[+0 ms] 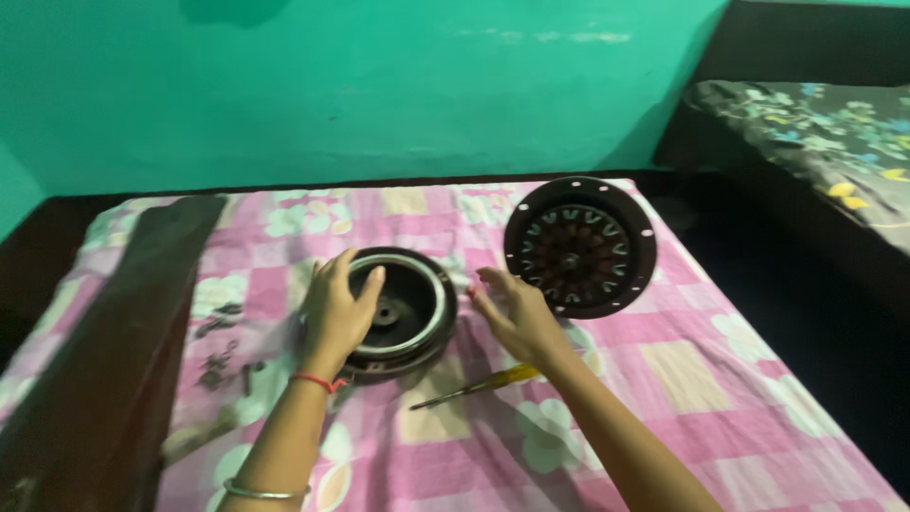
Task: The person assembles a ceiling fan motor by joining the motor housing halves, inserting the central shaft, and securing the assembly with multiple screws using a screwdriver. The person then places a plastic cap over the central shaft.
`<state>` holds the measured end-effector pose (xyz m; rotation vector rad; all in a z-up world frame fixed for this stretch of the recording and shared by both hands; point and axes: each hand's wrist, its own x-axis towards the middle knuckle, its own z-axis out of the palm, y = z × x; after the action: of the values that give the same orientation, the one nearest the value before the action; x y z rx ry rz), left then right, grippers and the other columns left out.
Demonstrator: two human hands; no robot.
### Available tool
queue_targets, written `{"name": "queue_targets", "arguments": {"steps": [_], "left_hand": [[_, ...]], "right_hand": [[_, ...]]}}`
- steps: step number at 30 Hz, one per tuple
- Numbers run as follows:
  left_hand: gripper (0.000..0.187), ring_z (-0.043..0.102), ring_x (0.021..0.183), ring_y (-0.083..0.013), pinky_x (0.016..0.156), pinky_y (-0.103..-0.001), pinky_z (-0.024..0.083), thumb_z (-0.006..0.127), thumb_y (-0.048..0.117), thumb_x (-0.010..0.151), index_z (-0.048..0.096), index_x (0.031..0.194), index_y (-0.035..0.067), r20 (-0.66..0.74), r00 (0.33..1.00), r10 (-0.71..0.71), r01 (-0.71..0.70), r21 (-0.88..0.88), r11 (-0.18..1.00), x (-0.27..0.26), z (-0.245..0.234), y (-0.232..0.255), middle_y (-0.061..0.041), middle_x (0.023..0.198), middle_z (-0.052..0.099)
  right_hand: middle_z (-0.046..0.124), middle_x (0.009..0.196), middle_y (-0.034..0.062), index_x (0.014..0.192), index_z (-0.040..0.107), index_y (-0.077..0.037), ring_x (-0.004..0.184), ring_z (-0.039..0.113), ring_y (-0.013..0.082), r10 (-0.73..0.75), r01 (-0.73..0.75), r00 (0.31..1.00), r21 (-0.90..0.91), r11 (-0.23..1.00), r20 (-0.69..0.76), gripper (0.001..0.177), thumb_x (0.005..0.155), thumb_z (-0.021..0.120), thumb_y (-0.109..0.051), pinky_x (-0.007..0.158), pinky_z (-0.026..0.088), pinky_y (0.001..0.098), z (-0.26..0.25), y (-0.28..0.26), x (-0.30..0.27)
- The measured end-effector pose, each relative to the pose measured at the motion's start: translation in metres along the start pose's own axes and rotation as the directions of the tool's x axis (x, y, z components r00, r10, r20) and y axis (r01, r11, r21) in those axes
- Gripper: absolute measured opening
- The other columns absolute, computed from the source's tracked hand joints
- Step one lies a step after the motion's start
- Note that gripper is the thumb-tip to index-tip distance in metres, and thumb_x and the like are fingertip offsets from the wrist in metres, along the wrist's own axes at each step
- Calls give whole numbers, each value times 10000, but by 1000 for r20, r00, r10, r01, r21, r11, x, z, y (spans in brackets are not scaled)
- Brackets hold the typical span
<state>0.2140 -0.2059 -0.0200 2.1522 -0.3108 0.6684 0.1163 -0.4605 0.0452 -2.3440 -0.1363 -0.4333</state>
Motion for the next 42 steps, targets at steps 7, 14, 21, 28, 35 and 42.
{"name": "queue_targets", "arguments": {"steps": [7,14,21,28,35,42], "left_hand": [[556,598,1238,-382,1036,-432,461,637,311,991,509,1406,-35,-242,941,-238,180,-239,954,-46,-17,-46,-270,1328,616],[492,654,1184,-268,983,-376,501,476,362,1032,583,1343,-5,20,681,-732,505,-736,450,-61,-4,-15,-161,1312,675],[426,623,1132,-216,970,-334,486,486,234,1039,601,1359,-22,213,714,-667,439,-878,190,-72,-19,-15,-139,1295,674],[544,456,1390,-166,1145,-311,349,486,308,1039,439,1494,13,221,847,-484,351,-915,196,-67,-36,6,-78,1525,507],[730,312,1501,-152,1217,-335,211,288,567,1008,290,1609,152,375,874,-311,402,-915,25,-59,-61,51,-2,1648,366],[566,524,1314,-206,1150,-397,369,406,524,1064,555,1399,94,316,890,-328,243,-939,-245,-60,-50,34,-58,1405,590]], "right_hand": [[756,1055,126,1229,688,35,956,689,186,309,-340,939,271,901,153,652,998,498,-545,854,536,340,77,12,43],[739,1045,121,1210,719,28,927,629,161,366,-384,921,462,800,132,601,1036,462,-486,857,486,308,108,56,35],[732,1038,140,1214,684,-3,931,672,260,547,-554,782,734,393,297,375,1018,497,-263,835,545,398,103,49,33],[743,1040,90,1161,682,-55,974,668,254,446,-503,769,864,-19,458,522,986,462,-495,936,525,419,80,-6,31],[746,1083,87,1122,689,-58,1042,666,252,410,-220,877,968,-121,251,673,945,420,-649,1005,480,393,57,-26,26],[731,986,87,887,690,-83,979,656,252,333,-24,938,978,-207,94,632,979,490,-675,1005,480,373,59,-7,26]]}}
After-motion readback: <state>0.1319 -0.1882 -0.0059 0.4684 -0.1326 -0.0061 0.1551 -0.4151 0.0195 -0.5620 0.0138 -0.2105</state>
